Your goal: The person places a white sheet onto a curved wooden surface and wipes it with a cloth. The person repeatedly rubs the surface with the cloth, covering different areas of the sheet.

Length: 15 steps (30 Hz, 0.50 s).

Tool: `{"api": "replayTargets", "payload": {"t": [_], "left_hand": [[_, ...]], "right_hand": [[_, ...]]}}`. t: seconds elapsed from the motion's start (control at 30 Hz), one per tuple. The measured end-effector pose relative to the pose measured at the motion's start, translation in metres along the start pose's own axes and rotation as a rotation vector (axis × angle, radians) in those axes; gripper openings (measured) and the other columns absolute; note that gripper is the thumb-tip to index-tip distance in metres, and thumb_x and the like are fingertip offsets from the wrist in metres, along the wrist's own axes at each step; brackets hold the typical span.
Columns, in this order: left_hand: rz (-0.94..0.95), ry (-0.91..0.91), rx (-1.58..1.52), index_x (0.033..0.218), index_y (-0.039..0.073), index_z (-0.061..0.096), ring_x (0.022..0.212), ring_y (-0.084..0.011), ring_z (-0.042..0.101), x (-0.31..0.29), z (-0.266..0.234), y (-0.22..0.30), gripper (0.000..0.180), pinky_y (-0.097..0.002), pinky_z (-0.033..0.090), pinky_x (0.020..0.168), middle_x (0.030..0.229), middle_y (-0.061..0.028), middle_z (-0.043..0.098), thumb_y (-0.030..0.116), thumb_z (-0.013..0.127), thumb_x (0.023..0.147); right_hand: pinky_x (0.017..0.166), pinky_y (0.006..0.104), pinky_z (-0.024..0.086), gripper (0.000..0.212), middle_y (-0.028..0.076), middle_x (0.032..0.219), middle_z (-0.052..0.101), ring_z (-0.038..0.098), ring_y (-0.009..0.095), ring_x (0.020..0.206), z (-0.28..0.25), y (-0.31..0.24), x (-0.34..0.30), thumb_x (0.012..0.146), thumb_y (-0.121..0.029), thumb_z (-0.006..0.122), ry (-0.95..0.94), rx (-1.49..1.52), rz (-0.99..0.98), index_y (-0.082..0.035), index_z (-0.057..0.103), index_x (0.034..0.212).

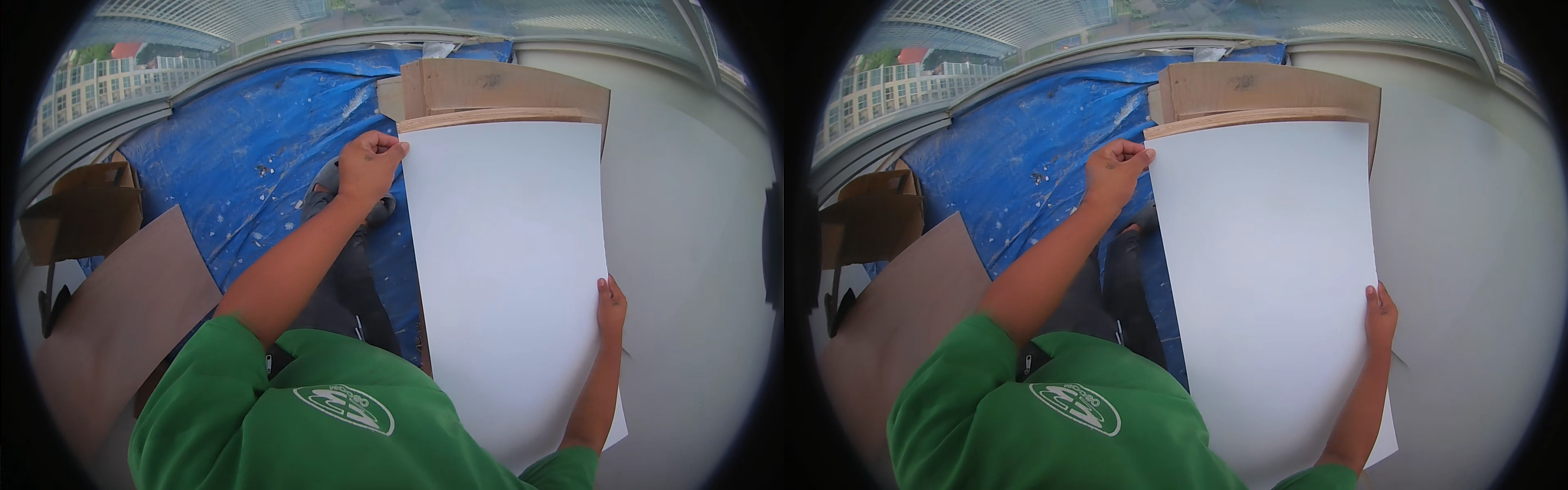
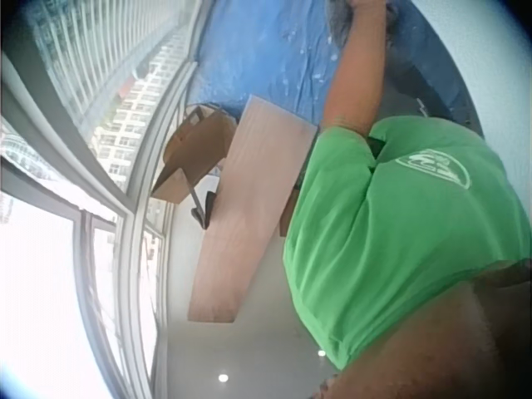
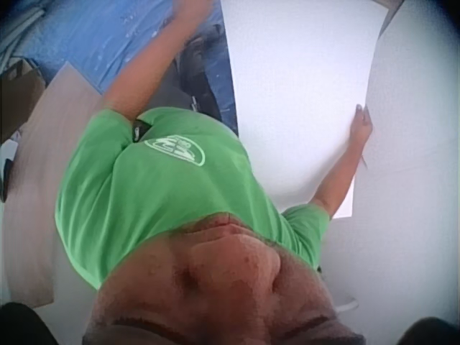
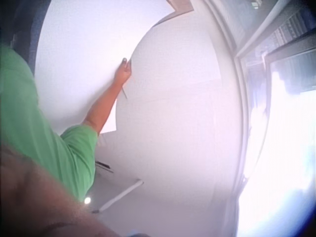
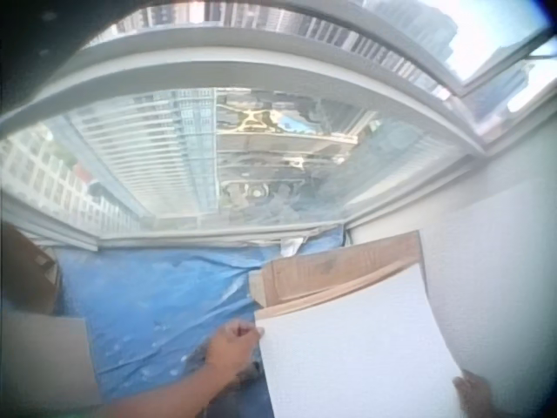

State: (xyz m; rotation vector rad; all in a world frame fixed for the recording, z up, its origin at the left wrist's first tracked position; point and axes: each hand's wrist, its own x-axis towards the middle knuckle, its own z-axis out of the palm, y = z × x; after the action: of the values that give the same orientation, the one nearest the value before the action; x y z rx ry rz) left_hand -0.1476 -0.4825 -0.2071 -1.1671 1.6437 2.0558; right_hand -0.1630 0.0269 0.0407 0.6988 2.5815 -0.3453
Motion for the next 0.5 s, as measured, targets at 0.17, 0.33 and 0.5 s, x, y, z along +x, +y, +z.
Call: {"api": "replayTargets", "payload": {"t": [0.17, 0.33, 0.5], "left_hand": [[0.006, -0.003, 0.015, 0.097, -0.004, 0.071, 0.076, -0.0110, 0.068, 0.000, 0.000, -0.001, 0.019, -0.0231, 0.053, 0.069, 0.086, -0.0076, 0.073, 0.010, 0.080, 0.090], [0.043, -0.002, -0.047, 0.097, -0.004, 0.071, 0.074, -0.0103, 0.067, 0.000, 0.002, 0.000, 0.018, -0.0225, 0.052, 0.067, 0.085, -0.0077, 0.073, 0.009, 0.080, 0.089], [0.011, 0.005, -0.002, 0.095, -0.004, 0.071, 0.071, -0.0096, 0.066, -0.003, -0.001, 0.006, 0.018, -0.0219, 0.051, 0.063, 0.083, -0.0076, 0.073, 0.010, 0.080, 0.089]], "right_hand": [[0.111, 0.0362, 0.044, 0.063, 0.022, 0.136, 0.067, 0.063, 0.027, 0.127, -0.003, 0.000, 0.000, 0.100, -0.039, 0.070, 0.020, 0.010, -0.012, 0.008, 0.059, 0.140], [0.111, 0.0366, 0.044, 0.065, 0.022, 0.136, 0.067, 0.063, 0.027, 0.128, -0.009, -0.006, 0.003, 0.101, -0.043, 0.069, 0.010, -0.093, 0.007, 0.009, 0.059, 0.139], [0.109, 0.0367, 0.046, 0.064, 0.020, 0.131, 0.070, 0.065, 0.027, 0.123, -0.009, -0.013, 0.005, 0.101, -0.044, 0.067, -0.010, -0.080, -0.024, 0.007, 0.061, 0.139]]}}
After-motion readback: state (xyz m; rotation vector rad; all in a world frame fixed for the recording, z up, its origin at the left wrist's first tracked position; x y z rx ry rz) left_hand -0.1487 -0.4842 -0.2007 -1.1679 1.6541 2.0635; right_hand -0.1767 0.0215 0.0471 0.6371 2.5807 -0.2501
